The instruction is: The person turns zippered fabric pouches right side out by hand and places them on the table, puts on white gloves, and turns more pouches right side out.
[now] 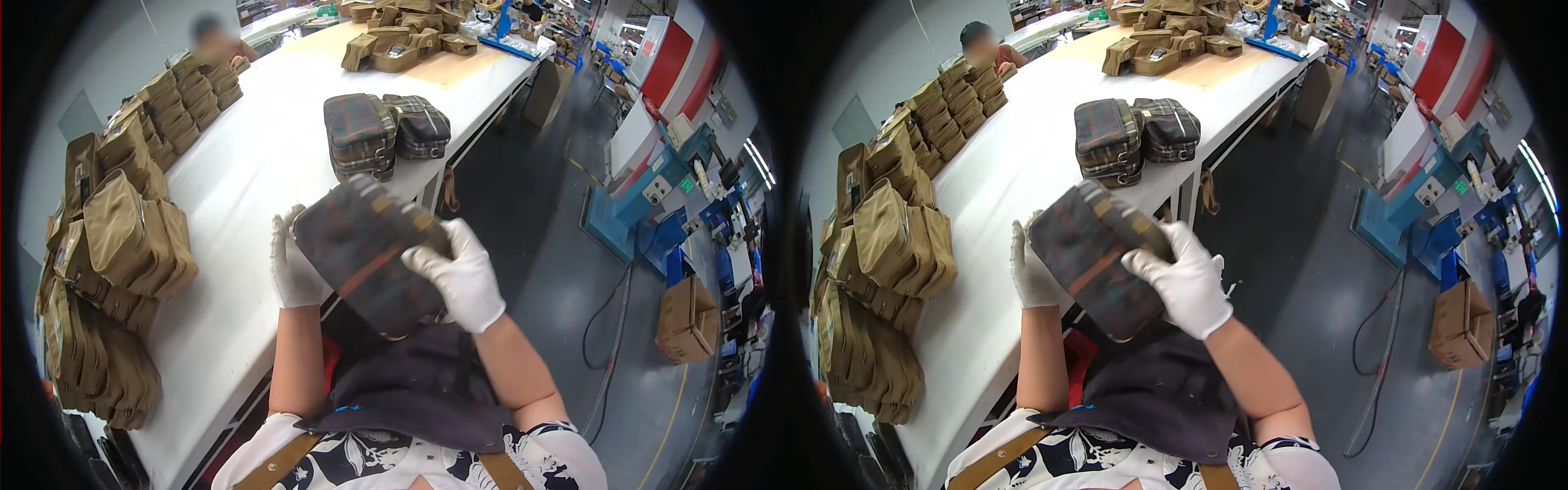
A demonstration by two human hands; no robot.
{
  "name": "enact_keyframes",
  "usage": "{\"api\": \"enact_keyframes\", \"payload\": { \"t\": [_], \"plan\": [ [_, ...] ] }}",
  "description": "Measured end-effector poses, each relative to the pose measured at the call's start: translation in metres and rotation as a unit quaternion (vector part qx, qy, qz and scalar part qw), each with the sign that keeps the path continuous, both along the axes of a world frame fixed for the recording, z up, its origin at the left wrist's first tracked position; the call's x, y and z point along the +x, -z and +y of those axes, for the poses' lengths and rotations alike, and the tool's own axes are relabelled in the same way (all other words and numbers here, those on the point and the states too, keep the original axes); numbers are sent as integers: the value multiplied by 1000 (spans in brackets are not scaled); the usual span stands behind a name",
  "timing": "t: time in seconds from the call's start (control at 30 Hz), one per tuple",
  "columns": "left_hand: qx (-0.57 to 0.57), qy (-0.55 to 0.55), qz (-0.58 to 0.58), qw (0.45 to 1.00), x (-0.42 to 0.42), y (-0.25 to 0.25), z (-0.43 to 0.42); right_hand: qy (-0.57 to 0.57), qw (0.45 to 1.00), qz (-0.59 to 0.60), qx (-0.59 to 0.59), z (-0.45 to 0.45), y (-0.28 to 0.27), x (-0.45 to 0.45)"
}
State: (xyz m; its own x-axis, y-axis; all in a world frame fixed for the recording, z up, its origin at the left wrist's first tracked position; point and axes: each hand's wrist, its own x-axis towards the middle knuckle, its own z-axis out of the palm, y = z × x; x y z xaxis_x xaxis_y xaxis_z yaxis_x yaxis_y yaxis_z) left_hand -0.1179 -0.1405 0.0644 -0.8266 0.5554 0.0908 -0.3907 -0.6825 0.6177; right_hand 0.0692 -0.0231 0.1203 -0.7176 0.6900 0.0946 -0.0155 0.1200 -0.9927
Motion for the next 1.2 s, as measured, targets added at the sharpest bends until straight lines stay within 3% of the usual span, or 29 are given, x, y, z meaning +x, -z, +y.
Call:
{"api": "enact_keyframes", "payload": {
  "t": [0.03, 0.07, 0.1, 0.17, 0.23, 0.3, 0.37, 0.4, 0.43, 0.47, 0.57, 0.6, 0.7, 0.83, 0.93, 1.03, 1.13, 1.17, 1.2],
  "plan": [
    [41, 26, -10, 999, -8, 8, 1, -15, 998, 46, -43, 12, -14, -2],
    [-66, -86, 51, 993, -40, 62, 7, -8, 995, 91, -31, 27, -22, -6],
    [-300, -163, 227, 912, -48, 80, 8, -4, 991, 136, -18, 43, -32, -12],
    [-438, -208, 388, 784, -23, 74, 14, 40, 971, 235, -22, 82, -48, -35],
    [-521, -153, 476, 692, -9, 50, 13, 92, 961, 251, 72, 131, -57, -64],
    [-519, -166, 485, 684, -9, 44, 14, 78, 952, 295, 5, 191, -52, -98],
    [-499, -192, 529, 659, -17, 54, 17, 75, 967, 243, 2, 229, -44, -127],
    [-494, -185, 521, 671, -15, 49, 15, 42, 975, 217, 23, 250, -31, -141],
    [-493, -188, 524, 669, -14, 49, 16, -38, 982, 180, 36, 269, -14, -154],
    [-492, -190, 527, 666, -14, 48, 15, -40, 997, 56, 44, 280, 5, -161],
    [-488, -197, 540, 656, -13, 44, 15, 58, 991, -117, -11, 275, 20, -178],
    [-489, -199, 543, 653, -14, 44, 15, 43, 991, -69, -105, 274, 25, -188],
    [-484, -215, 547, 648, -15, 48, 19, -8, 995, -77, 68, 292, 34, -222],
    [-472, -227, 549, 651, -14, 50, 25, -7, 990, -89, 110, 285, 34, -246],
    [-468, -231, 561, 643, -17, 45, 25, 24, 950, -58, 307, 299, 46, -267],
    [-462, -236, 558, 647, -17, 44, 20, 96, 932, -111, 330, 309, 51, -275],
    [-471, -253, 559, 634, -17, 45, 17, 130, 944, -117, 281, 346, 68, -271],
    [-470, -249, 559, 636, -17, 46, 16, 101, 979, -57, 167, 298, 43, -249],
    [-471, -236, 550, 649, -16, 44, 14, 90, 971, -31, 220, 302, 46, -240]
  ]
}}
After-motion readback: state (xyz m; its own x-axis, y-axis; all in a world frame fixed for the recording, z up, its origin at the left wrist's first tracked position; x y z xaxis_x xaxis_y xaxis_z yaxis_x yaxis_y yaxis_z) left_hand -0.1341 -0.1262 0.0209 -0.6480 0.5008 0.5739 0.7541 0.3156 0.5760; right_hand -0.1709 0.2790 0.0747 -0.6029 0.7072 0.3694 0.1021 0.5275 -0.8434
